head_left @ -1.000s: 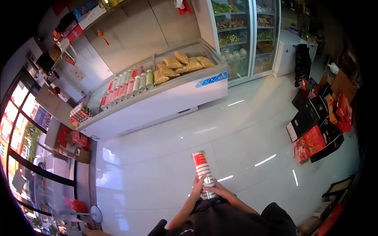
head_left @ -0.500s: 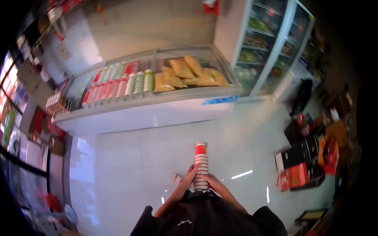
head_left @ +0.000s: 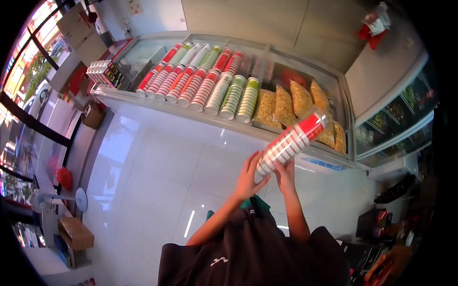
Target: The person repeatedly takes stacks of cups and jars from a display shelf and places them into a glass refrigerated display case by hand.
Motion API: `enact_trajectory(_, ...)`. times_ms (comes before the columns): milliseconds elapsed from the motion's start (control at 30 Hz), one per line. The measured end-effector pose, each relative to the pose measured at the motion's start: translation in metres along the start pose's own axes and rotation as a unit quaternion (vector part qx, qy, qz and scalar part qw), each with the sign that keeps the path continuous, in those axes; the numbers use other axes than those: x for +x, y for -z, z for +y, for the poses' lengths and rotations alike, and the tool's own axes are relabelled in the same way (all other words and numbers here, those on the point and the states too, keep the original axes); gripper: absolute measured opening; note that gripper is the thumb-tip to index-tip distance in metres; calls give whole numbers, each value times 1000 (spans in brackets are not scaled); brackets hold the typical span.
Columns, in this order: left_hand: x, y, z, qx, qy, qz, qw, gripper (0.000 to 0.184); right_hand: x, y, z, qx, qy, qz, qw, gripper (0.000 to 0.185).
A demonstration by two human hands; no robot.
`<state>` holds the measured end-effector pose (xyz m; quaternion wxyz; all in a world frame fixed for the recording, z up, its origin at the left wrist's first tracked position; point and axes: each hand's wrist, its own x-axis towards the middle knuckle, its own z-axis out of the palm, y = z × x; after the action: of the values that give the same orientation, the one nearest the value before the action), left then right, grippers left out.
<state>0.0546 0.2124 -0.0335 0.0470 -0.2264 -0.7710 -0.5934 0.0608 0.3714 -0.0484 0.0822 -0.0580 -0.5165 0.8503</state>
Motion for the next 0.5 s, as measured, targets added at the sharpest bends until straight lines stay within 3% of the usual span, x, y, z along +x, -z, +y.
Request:
enact_trajectory(100, 91, 4, -30, 52, -3, 64, 997, 72, 105, -20, -11, 2, 3, -22, 1000, 68)
enact_trajectory(167, 156, 10, -51, 64, -39, 89, 993, 71, 184, -16, -16, -14, -47, -44, 998, 66)
enact_trajectory(300, 290, 7, -94, 75, -23, 114, 990, 69, 333, -25, -42, -66, -128, -42, 989, 52)
enact_trajectory(400, 374, -3, -137, 207, 20, 129, 970, 64, 441, -14, -38, -88, -178, -47, 979, 43)
enact_trajectory(500, 441, -12, -189, 243, 97, 137, 955, 64, 538, -7, -8, -113, -260, -24, 959, 38)
